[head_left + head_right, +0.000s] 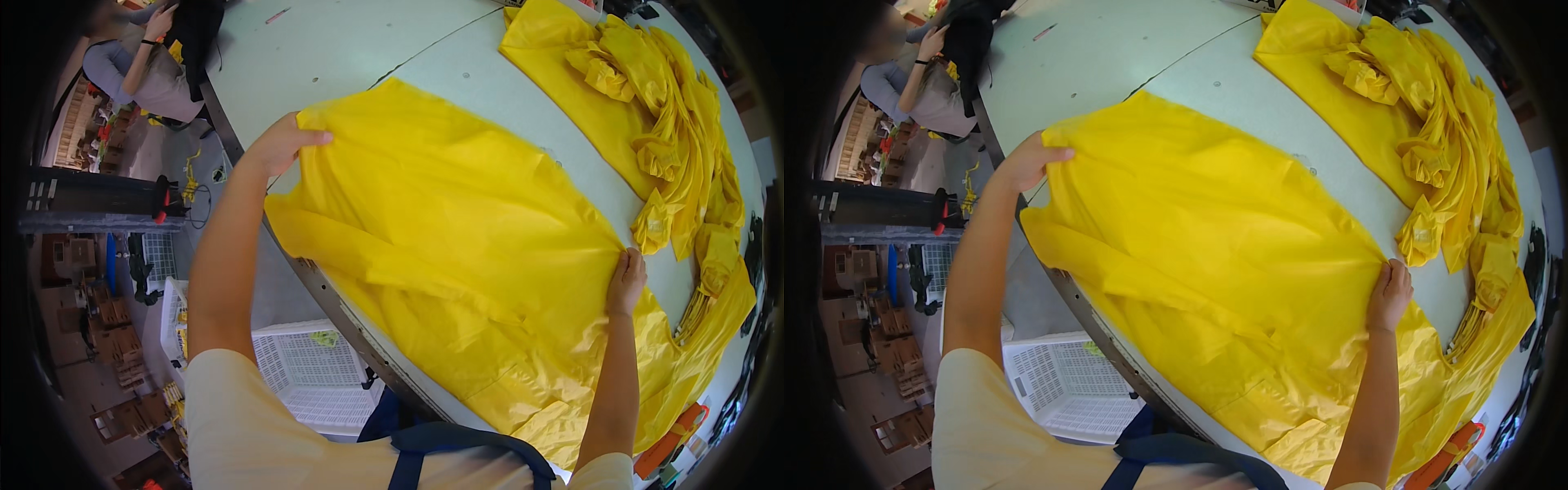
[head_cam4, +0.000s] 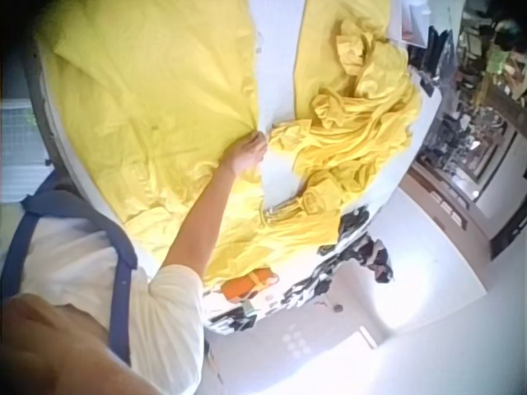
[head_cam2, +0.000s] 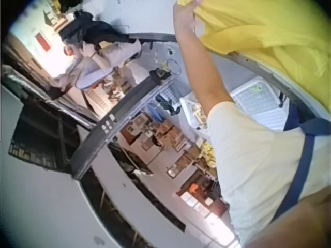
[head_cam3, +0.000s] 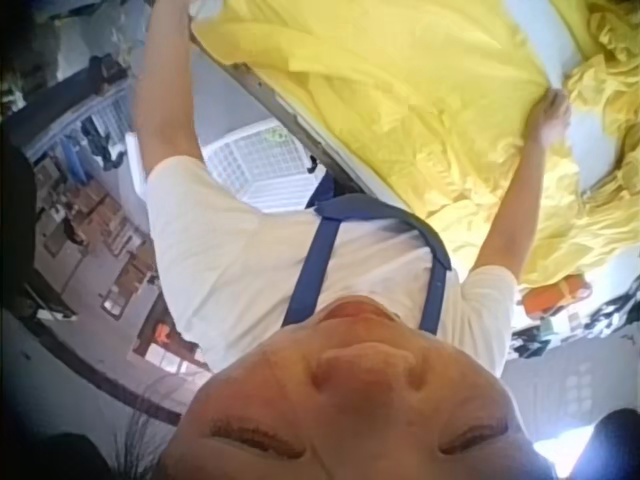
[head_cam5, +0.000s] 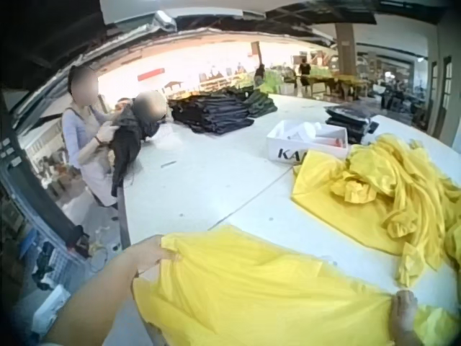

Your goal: The person folds a yellow raincoat on a table. They smooth the fabric, fold the sides inward, and then fold the garment into a compact rectangle.

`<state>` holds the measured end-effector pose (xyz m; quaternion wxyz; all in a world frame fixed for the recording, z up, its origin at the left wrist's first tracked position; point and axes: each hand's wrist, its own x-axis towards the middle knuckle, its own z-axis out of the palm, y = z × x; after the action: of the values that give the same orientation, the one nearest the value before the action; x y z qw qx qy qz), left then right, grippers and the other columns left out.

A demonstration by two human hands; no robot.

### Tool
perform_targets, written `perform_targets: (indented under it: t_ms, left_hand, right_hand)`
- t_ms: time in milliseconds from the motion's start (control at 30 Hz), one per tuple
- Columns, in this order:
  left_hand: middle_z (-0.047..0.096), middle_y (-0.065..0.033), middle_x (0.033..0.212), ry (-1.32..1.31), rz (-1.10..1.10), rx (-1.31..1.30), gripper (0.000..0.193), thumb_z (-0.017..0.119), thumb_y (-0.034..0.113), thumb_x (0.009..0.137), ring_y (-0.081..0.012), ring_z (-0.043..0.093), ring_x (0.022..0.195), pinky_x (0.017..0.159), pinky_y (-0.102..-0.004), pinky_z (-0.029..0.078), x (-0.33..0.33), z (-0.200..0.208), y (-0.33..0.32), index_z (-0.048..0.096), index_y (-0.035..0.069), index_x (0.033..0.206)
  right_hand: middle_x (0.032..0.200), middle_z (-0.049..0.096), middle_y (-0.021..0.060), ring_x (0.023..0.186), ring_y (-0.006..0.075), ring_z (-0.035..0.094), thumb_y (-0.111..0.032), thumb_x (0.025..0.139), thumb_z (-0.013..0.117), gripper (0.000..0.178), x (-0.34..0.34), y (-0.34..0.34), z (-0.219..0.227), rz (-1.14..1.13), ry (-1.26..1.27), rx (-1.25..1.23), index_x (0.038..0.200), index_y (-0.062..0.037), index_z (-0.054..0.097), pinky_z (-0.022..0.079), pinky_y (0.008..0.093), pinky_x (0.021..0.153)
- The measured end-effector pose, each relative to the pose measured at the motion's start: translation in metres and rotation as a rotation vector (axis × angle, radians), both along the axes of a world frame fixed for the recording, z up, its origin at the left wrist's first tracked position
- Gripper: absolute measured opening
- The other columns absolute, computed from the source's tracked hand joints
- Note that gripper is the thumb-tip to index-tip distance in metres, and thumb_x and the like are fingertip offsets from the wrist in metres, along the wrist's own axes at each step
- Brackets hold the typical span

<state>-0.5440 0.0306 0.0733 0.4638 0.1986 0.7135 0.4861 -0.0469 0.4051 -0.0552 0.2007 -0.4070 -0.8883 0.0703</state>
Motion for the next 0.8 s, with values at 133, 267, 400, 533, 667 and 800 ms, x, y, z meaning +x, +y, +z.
perform_targets:
  t_ms: [133, 267, 400, 533, 667, 800]
  left_hand:
    - [0.058, -0.0121, 0.12, 0.967, -0.031, -0.51, 0.05, 0.071, 0.024, 0.079, -0.0297, 0.054, 0.112, 0.096, -0.038, 0.042, -0.014, -0.074, -0.01, 0.055, 0.007, 0.123]
    - [0.049, -0.0125, 0.128, 1.208, 0.096, -0.412, 0.055, 0.072, 0.028, 0.077, -0.0306, 0.044, 0.122, 0.1, -0.0393, 0.038, 0.028, -0.062, -0.005, 0.053, 0.008, 0.125]
    - [0.043, -0.0144, 0.133, 1.137, 0.132, -0.094, 0.061, 0.072, 0.017, 0.074, -0.0332, 0.039, 0.127, 0.104, -0.0404, 0.034, 0.081, -0.03, -0.064, 0.048, 0.009, 0.131]
    - [0.035, -0.0178, 0.14, 0.959, 0.53, -0.39, 0.068, 0.07, 0.005, 0.069, -0.0407, 0.035, 0.127, 0.106, -0.0421, 0.033, 0.119, -0.081, -0.134, 0.046, 0.01, 0.132]
    - [0.031, -0.018, 0.142, 1.086, 0.297, -0.442, 0.063, 0.068, -0.002, 0.065, -0.04, 0.039, 0.125, 0.102, -0.0422, 0.038, 0.109, -0.097, -0.141, 0.052, 0.011, 0.125]
    - [0.06, -0.013, 0.112, 1.114, 0.267, -0.191, 0.026, 0.066, 0.001, 0.073, -0.0287, 0.058, 0.106, 0.089, -0.0359, 0.047, 0.034, -0.104, -0.178, 0.064, 0.006, 0.099]
  right_hand:
    - [0.102, 0.061, 0.006, 0.099, 0.0277, 0.056, -0.025, 0.096, 0.048, 0.018, -0.021, 0.001, -0.001, 0.014, -0.044, 0.04, 0.104, -0.0105, 0.056, 0.04, 0.0412, 0.08]
    - [0.104, 0.061, 0.0049, 0.101, 0.0278, 0.056, -0.027, 0.096, 0.049, 0.02, -0.019, 0.005, -0.007, -0.091, -0.116, 0.056, 0.107, -0.0114, 0.056, 0.041, 0.0415, 0.082]
    - [0.109, 0.06, 0.007, 0.104, 0.0299, 0.055, -0.027, 0.095, 0.05, 0.022, -0.013, 0.009, -0.009, -0.142, -0.143, 0.026, 0.11, -0.0119, 0.056, 0.04, 0.0429, 0.085]
    - [0.116, 0.054, 0.0143, 0.105, 0.0355, 0.051, -0.022, 0.089, 0.059, 0.029, -0.042, -0.024, 0.027, -0.031, -0.094, 0.324, 0.115, -0.0087, 0.053, 0.039, 0.0437, 0.09]
    - [0.108, 0.055, 0.017, 0.103, 0.0338, 0.053, -0.008, 0.075, 0.069, 0.035, -0.062, -0.134, 0.071, 0.724, 0.1, -0.085, 0.107, -0.0036, 0.057, 0.043, 0.0452, 0.088]
    - [0.121, 0.053, 0.0176, 0.111, 0.0357, 0.05, -0.017, 0.079, 0.068, 0.044, -0.084, -0.237, 0.089, 1.185, -0.076, -0.46, 0.119, -0.0044, 0.056, 0.041, 0.0439, 0.094]
